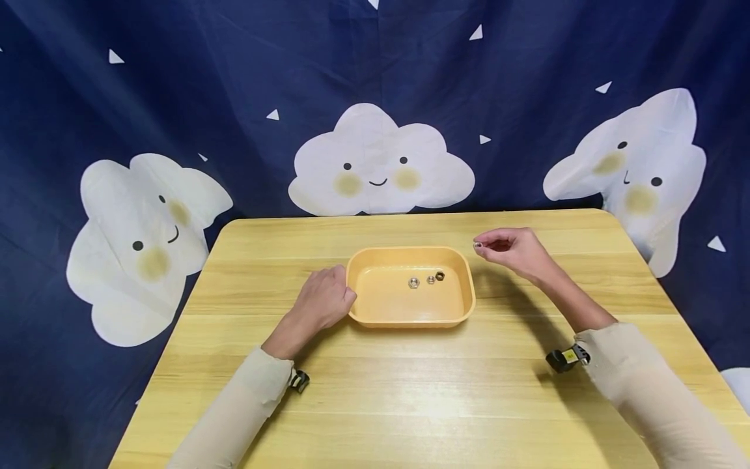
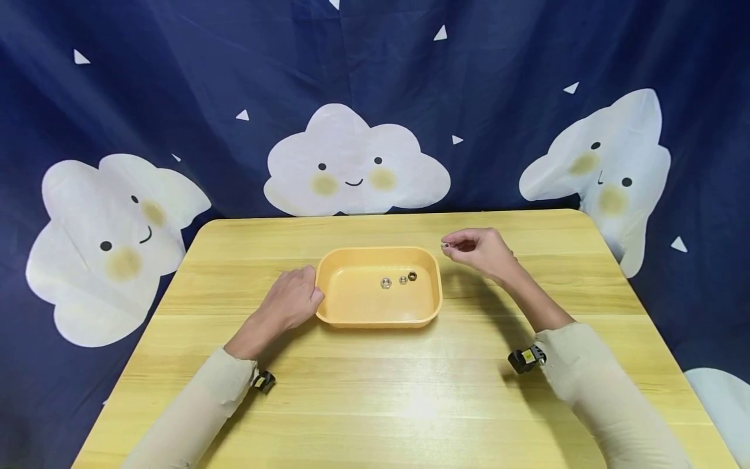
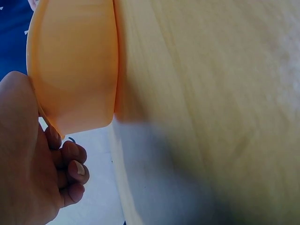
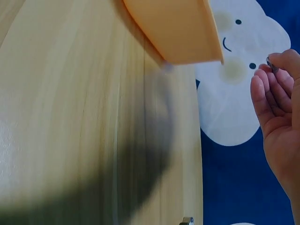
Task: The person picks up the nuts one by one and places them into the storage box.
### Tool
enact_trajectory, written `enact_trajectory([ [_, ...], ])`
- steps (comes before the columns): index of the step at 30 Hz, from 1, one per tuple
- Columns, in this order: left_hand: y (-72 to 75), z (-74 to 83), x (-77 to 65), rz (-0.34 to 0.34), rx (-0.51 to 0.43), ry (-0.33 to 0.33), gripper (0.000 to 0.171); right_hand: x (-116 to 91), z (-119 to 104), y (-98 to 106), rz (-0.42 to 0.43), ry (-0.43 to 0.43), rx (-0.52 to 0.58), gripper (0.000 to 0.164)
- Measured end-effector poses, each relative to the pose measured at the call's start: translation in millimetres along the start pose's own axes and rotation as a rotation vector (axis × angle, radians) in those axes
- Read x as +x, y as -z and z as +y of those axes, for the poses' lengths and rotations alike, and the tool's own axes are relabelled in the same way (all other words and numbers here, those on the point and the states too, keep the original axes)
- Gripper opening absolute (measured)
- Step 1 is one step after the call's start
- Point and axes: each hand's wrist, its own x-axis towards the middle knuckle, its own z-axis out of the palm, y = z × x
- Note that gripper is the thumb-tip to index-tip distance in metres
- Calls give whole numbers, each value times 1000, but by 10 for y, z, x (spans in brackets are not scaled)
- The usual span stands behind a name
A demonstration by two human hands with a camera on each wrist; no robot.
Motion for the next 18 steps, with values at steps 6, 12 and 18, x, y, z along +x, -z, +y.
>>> enact_trajectory([
  [6, 10, -4, -1, 0, -7, 0, 24, 50, -43, -127, -55, 10, 4, 24],
  [12, 1, -8, 0, -4, -6, 7, 24, 106, -90, -261, -92, 37, 14, 20],
  [18, -2, -17, -5, 0, -5, 3, 23, 142, -121, -391, -140, 106, -16, 16],
])
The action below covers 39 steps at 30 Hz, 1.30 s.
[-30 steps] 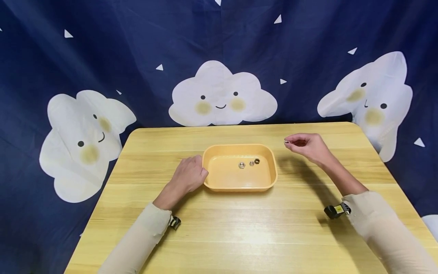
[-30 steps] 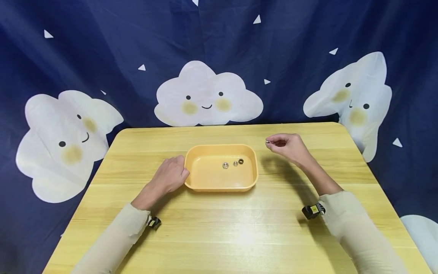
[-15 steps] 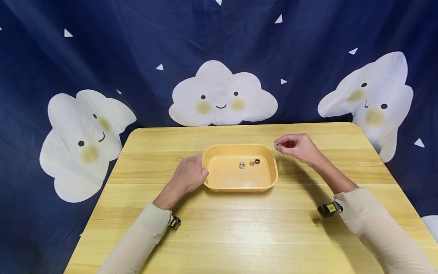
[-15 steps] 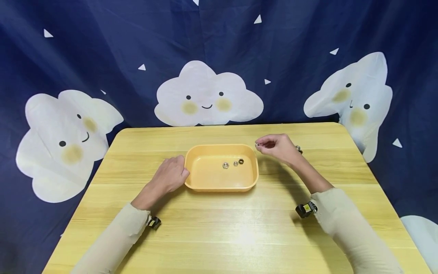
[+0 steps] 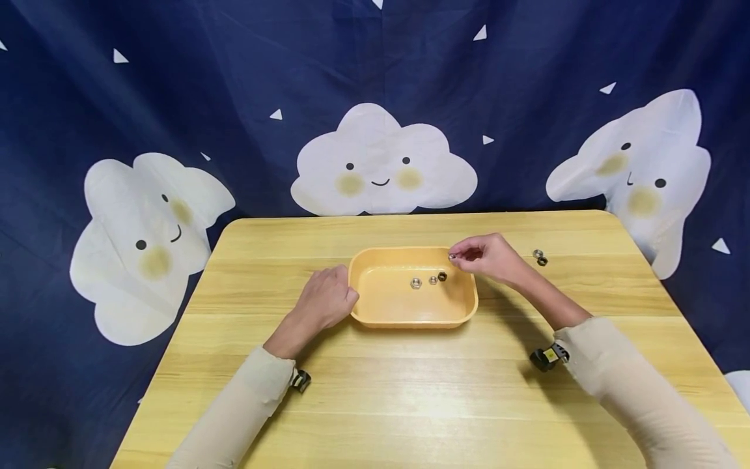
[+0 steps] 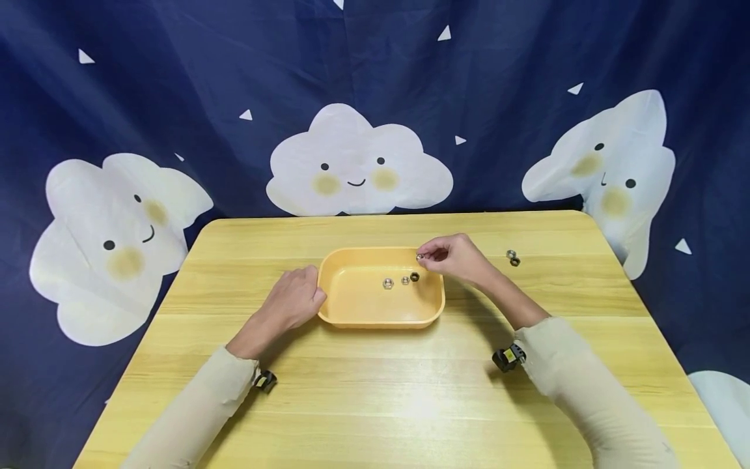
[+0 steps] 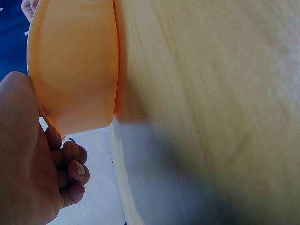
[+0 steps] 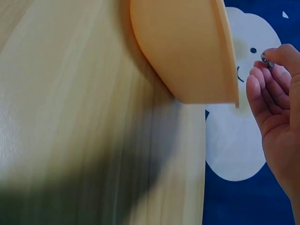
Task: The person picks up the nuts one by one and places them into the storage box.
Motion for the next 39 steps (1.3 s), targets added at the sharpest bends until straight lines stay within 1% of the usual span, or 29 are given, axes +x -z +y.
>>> enact_trajectory([
  [5, -5, 5, 7, 0, 9, -7, 22, 11, -4, -89, -43, 30, -35, 13],
  [10, -8, 7, 8, 1, 14, -5, 21, 19, -14, -177, -92, 53, -20, 14],
  [14, -18, 3, 9, -1, 17, -4, 21, 34, 2, -257, -133, 88, -43, 14],
  [18, -19, 2, 12, -4, 23, -8, 21, 58, -3, -324, -175, 152, -148, 12],
  [22, -8, 8, 15, -7, 20, -5, 22, 87, -33, -370, -209, 260, -261, 10],
  [26, -7, 12, 18, -12, 24, -5, 21, 119, -32, -413, -233, 365, -322, 10],
  [28, -10, 11, 18, -12, 27, -7, 20, 131, -21, -434, -249, 399, -347, 10],
  [33, -7, 9, 17, -8, 29, -5, 22, 146, -21, -481, -291, 426, -426, 8],
  [39, -8, 11, 22, -17, 29, 3, 23, 123, -52, -519, -352, 395, -615, 11],
])
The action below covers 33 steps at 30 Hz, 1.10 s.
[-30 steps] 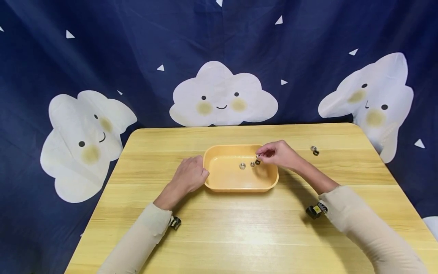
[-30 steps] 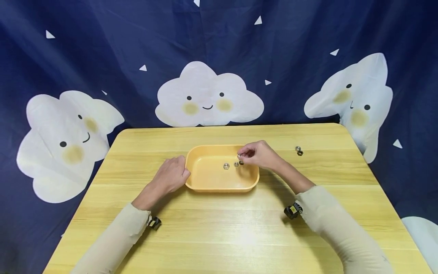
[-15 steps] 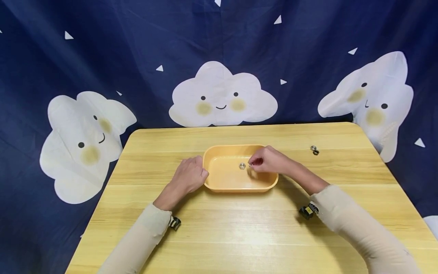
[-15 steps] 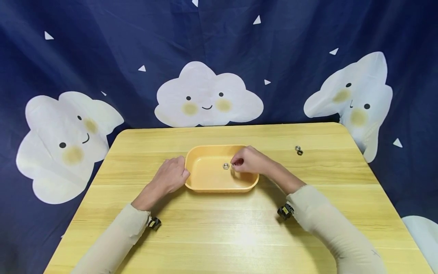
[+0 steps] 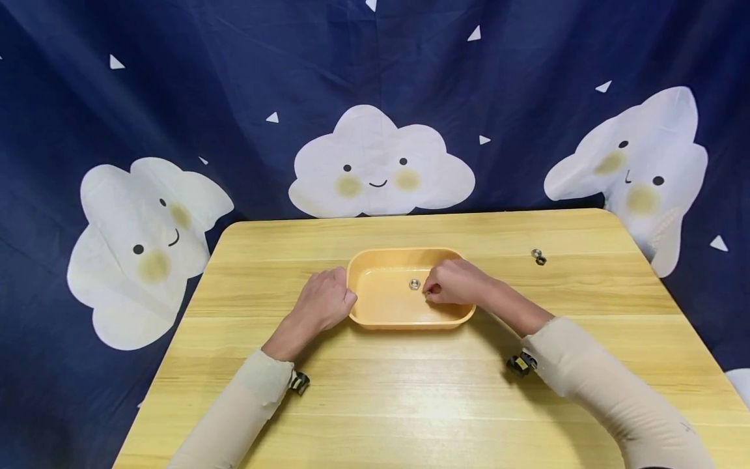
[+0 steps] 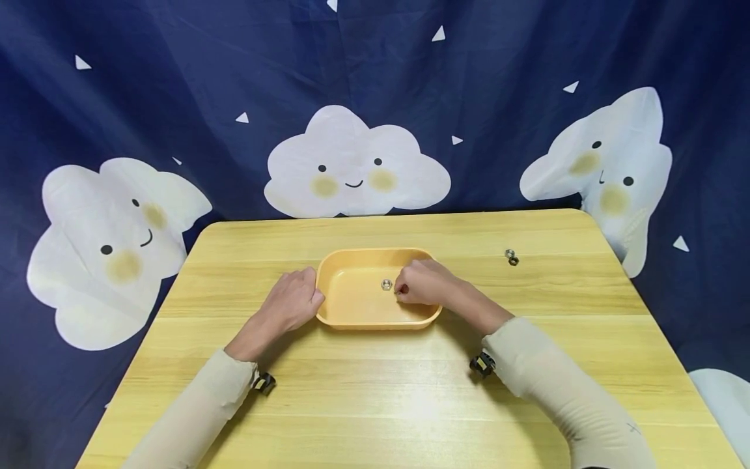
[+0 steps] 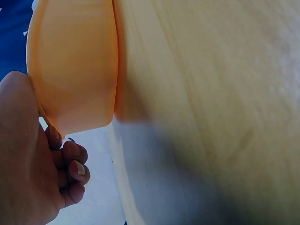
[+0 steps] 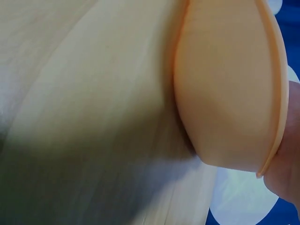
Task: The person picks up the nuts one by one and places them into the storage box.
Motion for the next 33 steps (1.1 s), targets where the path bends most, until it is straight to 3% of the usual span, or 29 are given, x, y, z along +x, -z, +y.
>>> enact_trajectory([
  [7, -9, 8, 3, 7, 10, -5, 21, -19, -31, 15, -43, 14, -83, 16],
  [13, -16, 6, 3, 3, 7, -8, 21, -29, -23, 30, -45, 4, -71, 12],
  [19, -16, 2, -3, 6, -8, -12, 22, -56, 5, 118, 19, -44, 108, 3],
  [24, -4, -25, -12, -1, -17, 10, 19, -101, 40, 196, 89, -112, 225, 15],
  [33, -13, -7, 9, 17, -27, -10, 19, -278, 92, 307, 204, -196, 211, 24],
])
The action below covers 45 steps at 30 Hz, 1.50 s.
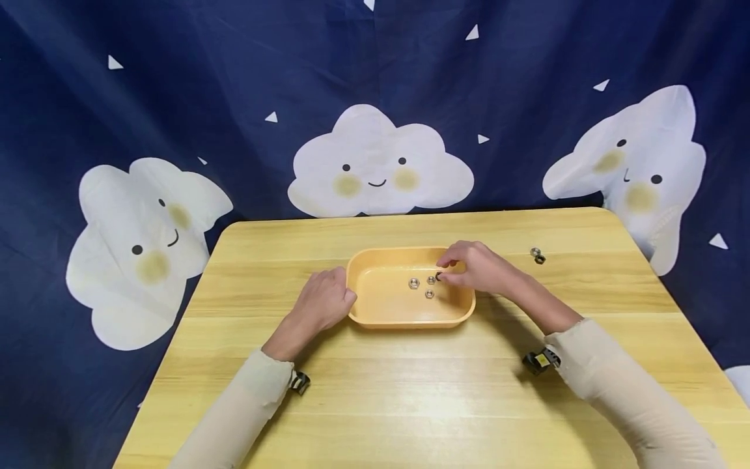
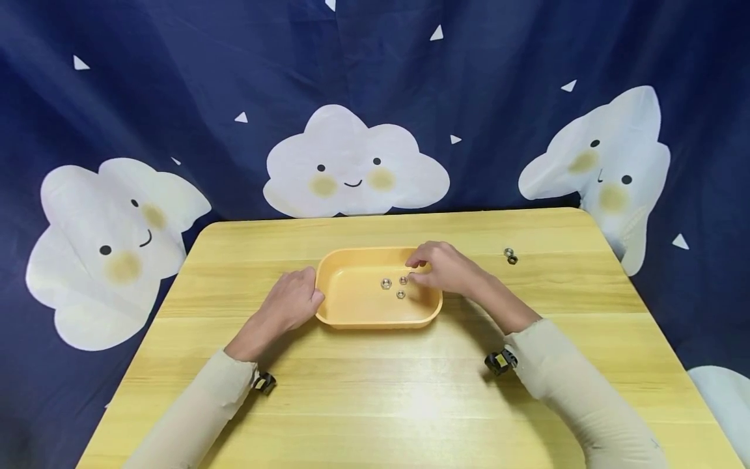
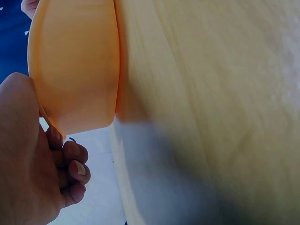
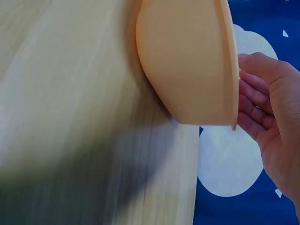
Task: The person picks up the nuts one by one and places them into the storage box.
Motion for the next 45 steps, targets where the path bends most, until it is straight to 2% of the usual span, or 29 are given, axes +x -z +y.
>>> enact_trajectory([
  [11, 7, 22, -28, -14, 5, 15, 22, -76, 90, 108, 119, 47, -31, 20],
  [20, 9, 24, -37, -20, -17, 15, 21, -210, 223, 187, 253, 25, -47, 18],
  [31, 8, 16, -19, -13, -16, 12, 19, -344, 374, 219, 282, -76, -55, 25],
  [45, 0, 3, 0, -9, -23, 14, 17, -522, 646, 264, 344, -124, -99, 27],
])
